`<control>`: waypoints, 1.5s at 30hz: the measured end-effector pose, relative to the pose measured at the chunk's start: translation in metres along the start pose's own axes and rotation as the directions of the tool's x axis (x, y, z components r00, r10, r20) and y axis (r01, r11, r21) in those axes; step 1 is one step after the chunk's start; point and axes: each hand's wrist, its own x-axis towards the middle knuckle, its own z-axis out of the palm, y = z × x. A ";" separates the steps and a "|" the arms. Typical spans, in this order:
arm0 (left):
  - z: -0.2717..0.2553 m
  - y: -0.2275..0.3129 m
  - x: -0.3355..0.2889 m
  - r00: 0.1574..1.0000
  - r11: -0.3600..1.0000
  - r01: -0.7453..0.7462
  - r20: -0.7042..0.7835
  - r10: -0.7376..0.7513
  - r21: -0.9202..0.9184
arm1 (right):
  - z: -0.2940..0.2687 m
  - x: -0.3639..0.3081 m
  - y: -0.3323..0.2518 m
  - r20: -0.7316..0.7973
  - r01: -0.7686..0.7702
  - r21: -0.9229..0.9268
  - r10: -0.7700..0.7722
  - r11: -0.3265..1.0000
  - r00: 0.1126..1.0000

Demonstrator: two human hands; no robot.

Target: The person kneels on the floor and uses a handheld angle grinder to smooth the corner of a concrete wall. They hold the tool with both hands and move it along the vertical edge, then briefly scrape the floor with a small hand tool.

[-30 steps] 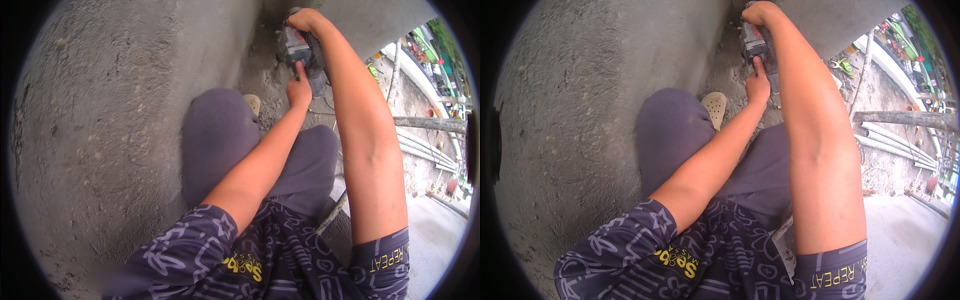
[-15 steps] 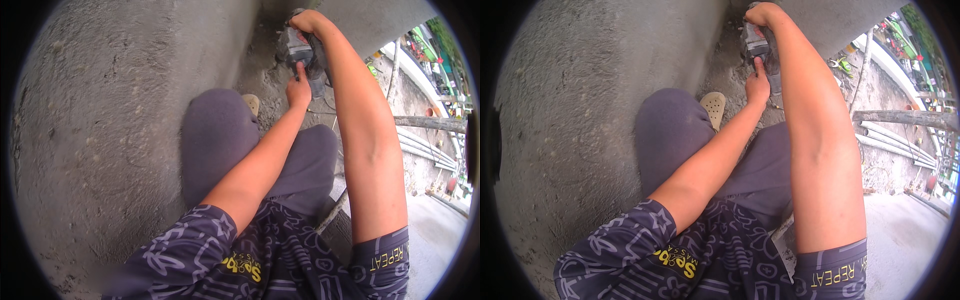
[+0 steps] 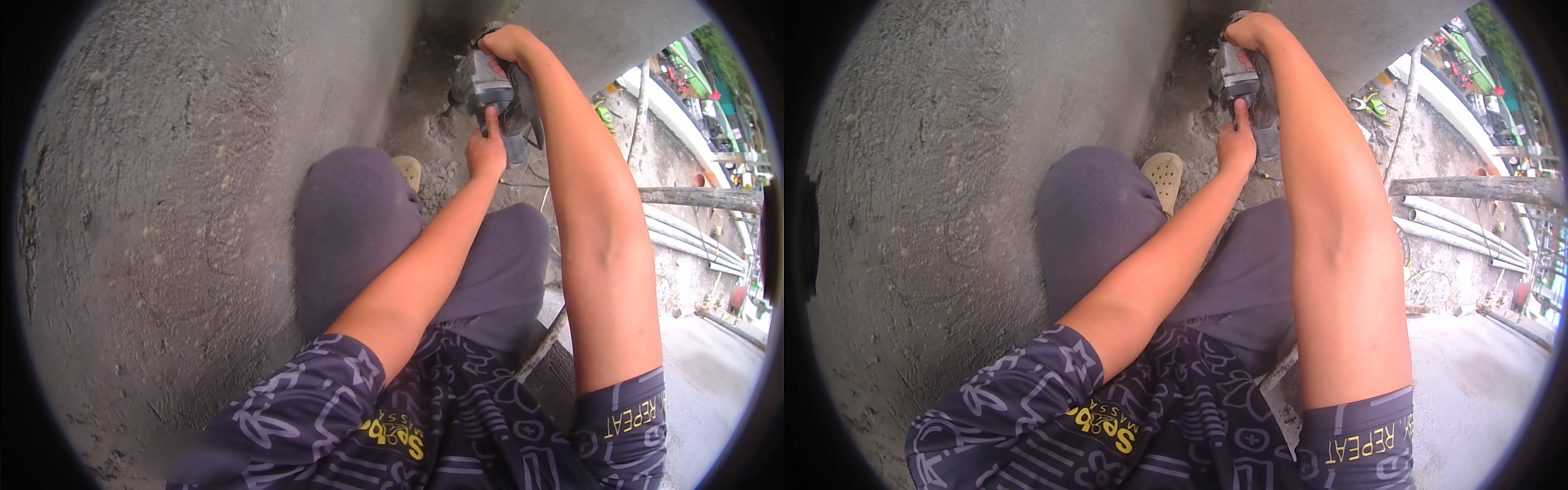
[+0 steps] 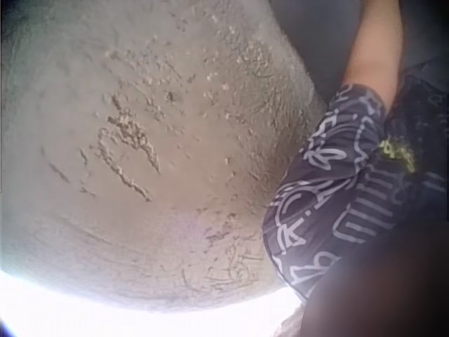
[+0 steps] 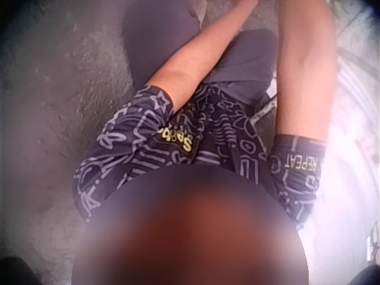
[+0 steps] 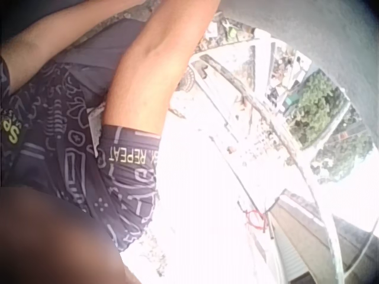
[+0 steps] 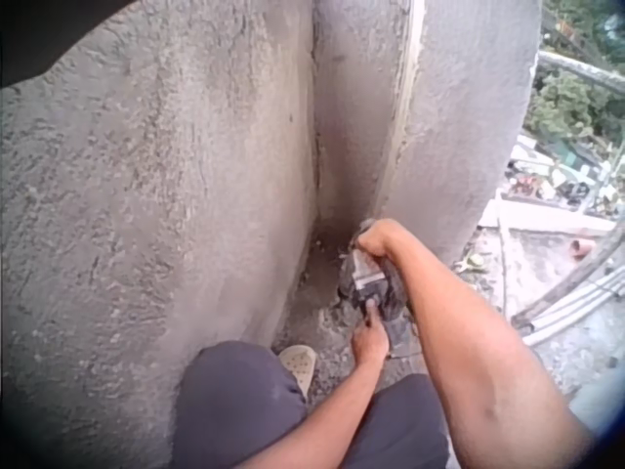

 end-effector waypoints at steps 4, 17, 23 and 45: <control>-0.002 -0.003 -0.012 0.999 1.000 0.023 0.028 -0.023 -0.002 | 0.005 -0.022 -0.003 -0.028 -0.033 -0.166 0.029 0.986 0.999; -0.022 0.004 -0.077 0.993 0.994 -0.036 0.116 0.024 0.102 | -0.010 -0.117 -0.003 -0.105 -0.070 0.277 0.103 0.958 0.989; -0.010 -0.004 -0.061 0.977 0.994 -0.091 0.198 0.076 0.063 | -0.014 -0.124 0.003 -0.183 -0.063 0.292 0.120 0.954 0.976; -0.010 -0.041 -0.043 0.997 0.971 -0.042 0.060 0.057 -0.235 | 0.058 -0.111 -0.043 -0.180 -0.096 -0.291 0.044 0.952 0.983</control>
